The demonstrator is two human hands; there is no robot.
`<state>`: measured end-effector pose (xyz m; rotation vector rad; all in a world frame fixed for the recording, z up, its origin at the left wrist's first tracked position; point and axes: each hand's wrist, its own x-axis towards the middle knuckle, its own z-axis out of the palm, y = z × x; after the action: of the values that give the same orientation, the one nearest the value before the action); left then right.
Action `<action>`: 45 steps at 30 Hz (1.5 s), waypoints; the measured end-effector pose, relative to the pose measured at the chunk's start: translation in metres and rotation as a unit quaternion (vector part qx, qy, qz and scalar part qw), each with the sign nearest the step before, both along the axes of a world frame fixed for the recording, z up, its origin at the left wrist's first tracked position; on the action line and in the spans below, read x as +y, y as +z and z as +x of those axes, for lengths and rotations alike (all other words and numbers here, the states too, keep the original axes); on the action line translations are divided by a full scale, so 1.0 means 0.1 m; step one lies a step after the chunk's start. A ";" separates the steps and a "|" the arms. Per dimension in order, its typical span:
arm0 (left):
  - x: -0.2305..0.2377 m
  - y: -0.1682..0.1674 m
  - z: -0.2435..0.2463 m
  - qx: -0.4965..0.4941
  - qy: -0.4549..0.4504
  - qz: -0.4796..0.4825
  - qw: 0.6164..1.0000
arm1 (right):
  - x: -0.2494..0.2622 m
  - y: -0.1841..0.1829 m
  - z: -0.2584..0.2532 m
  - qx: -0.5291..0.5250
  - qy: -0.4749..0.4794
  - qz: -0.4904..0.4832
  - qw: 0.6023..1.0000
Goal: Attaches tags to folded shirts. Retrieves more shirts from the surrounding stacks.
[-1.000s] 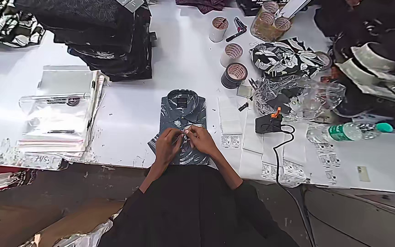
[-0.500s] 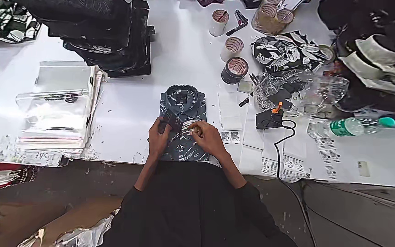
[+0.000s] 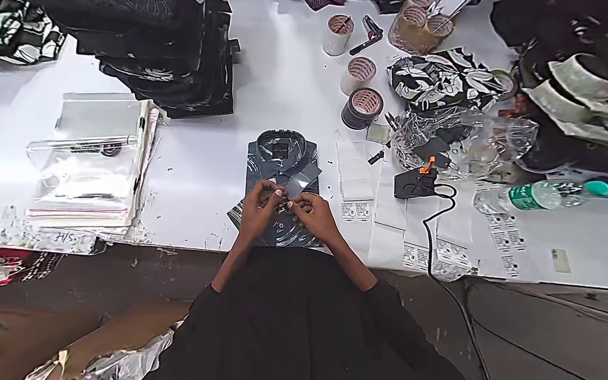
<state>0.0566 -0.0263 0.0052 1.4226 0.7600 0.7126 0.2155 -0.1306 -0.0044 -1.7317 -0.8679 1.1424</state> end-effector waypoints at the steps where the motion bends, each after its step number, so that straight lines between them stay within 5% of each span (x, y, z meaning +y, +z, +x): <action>1: -0.01 0.00 0.00 -0.006 0.002 0.000 1.000 | -0.01 0.01 0.00 0.000 -0.001 -0.004 1.000; 9: -0.06 -0.01 -0.05 -0.032 0.023 0.018 0.999 | -0.06 0.11 -0.16 -0.030 0.235 -0.046 0.971; 12: -0.06 0.06 -0.10 -0.036 0.048 0.034 0.998 | -0.07 0.14 -0.18 -0.256 0.185 0.080 0.946; 15: -0.03 0.08 -0.16 -0.037 0.076 0.036 0.996 | -0.05 0.14 -0.10 -0.325 0.114 0.154 0.926; 22: -0.05 0.03 -0.13 -0.021 0.075 0.019 0.997 | -0.14 0.09 -0.07 -0.441 0.127 0.072 0.885; 28: -0.06 0.02 -0.13 -0.023 0.068 0.017 0.997 | -0.10 0.20 -0.06 -0.412 0.181 -0.016 0.893; 33: -0.08 -0.01 -0.09 -0.026 0.049 0.013 0.998 | -0.07 0.05 -0.14 -0.419 0.224 0.114 0.872; 39: -0.08 0.06 -0.10 -0.047 0.053 0.017 0.997 | 0.01 0.27 -0.07 -0.259 0.107 0.141 0.949; 45: -0.08 0.04 -0.15 -0.103 0.070 -0.093 0.988 | -0.25 0.19 0.15 -0.277 0.111 0.076 0.951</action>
<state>0.0417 -0.0346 0.0092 1.1148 0.7489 0.8604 0.2306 -0.1553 0.0142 -1.8863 -1.4814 0.6984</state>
